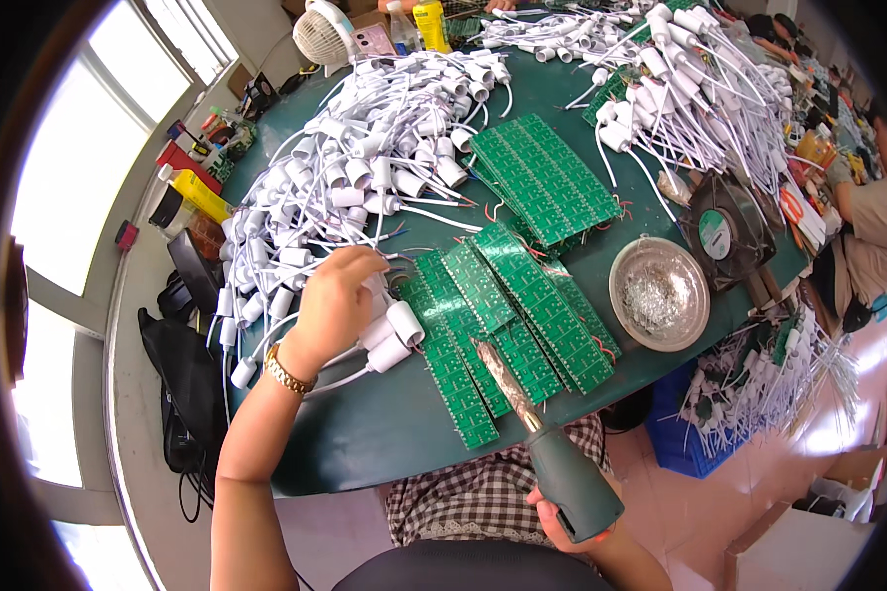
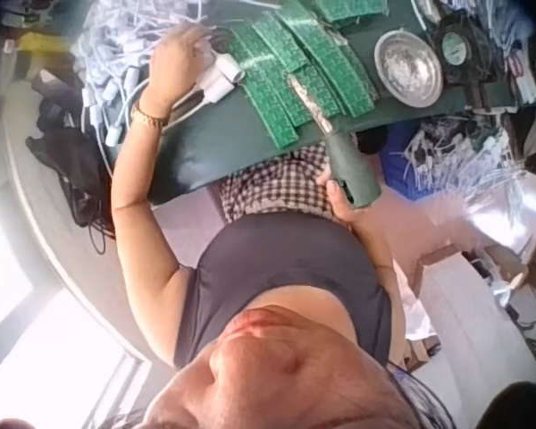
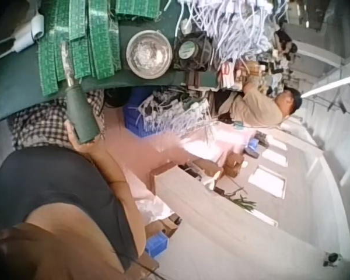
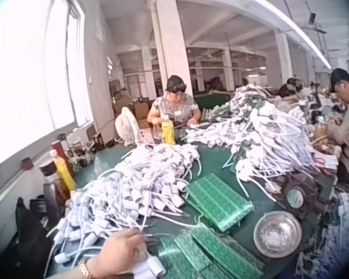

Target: The person solders electronic components onto printed circuit boards with a soldering iron and solder wire, connecting them with wiring harnesses.

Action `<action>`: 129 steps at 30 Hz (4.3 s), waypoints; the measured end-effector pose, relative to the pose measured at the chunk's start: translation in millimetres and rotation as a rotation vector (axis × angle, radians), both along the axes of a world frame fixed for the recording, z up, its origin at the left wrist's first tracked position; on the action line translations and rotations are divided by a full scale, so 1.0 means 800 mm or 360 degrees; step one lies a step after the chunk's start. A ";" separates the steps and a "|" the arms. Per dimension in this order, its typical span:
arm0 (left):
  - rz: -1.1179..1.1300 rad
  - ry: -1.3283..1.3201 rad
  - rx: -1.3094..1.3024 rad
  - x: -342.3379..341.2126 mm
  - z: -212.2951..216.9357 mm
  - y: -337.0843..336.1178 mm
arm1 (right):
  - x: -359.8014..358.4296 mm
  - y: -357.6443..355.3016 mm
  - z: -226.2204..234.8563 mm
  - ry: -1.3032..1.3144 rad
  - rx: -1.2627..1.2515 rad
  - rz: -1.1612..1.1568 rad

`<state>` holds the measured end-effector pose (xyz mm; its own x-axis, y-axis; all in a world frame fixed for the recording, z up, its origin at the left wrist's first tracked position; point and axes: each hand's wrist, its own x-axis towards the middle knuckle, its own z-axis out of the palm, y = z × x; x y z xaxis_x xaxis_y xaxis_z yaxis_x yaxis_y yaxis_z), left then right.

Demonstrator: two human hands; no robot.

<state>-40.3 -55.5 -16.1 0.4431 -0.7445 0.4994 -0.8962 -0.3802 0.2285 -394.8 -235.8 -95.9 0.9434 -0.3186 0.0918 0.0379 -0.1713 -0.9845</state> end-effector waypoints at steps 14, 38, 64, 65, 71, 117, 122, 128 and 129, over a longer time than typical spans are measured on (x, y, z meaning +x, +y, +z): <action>0.0488 0.0755 -0.1301 0.078 0.066 0.120 | 0.012 0.008 0.001 -0.0085 -0.0068 -0.0017; 0.0186 -0.0117 0.0522 0.049 0.015 0.158 | 0.003 0.012 -0.005 -0.0106 -0.0098 0.0089; -0.0090 -0.0091 -0.0025 -0.120 -0.026 0.011 | 0.035 0.010 0.019 -0.0116 -0.0424 0.0249; -0.0044 -0.0031 -0.0033 -0.118 -0.032 0.011 | 0.034 0.009 0.019 -0.0093 -0.0495 0.0298; -0.0006 0.0353 -0.0229 -0.110 -0.045 0.007 | -0.004 0.008 -0.023 0.0668 -0.0100 0.0140; -0.0121 0.0459 -0.0129 -0.105 -0.033 0.017 | 0.032 0.016 0.043 0.0736 0.0734 -0.0033; -0.0090 0.0415 -0.0146 -0.106 -0.039 0.011 | 0.030 0.012 0.037 0.0429 0.0220 0.0294; -0.0071 0.0376 -0.0183 -0.106 -0.043 0.008 | 0.009 0.017 0.010 0.0200 -0.0432 0.0398; -0.0070 0.0370 -0.0173 -0.106 -0.043 0.008 | 0.002 0.020 0.000 0.0220 -0.0672 0.0232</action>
<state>-125.2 -49.4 -50.2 0.5237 -0.7131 0.4660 -0.8300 -0.3041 0.4675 -393.5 -219.8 -95.6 0.9881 -0.1437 0.0552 -0.0353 -0.5605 -0.8274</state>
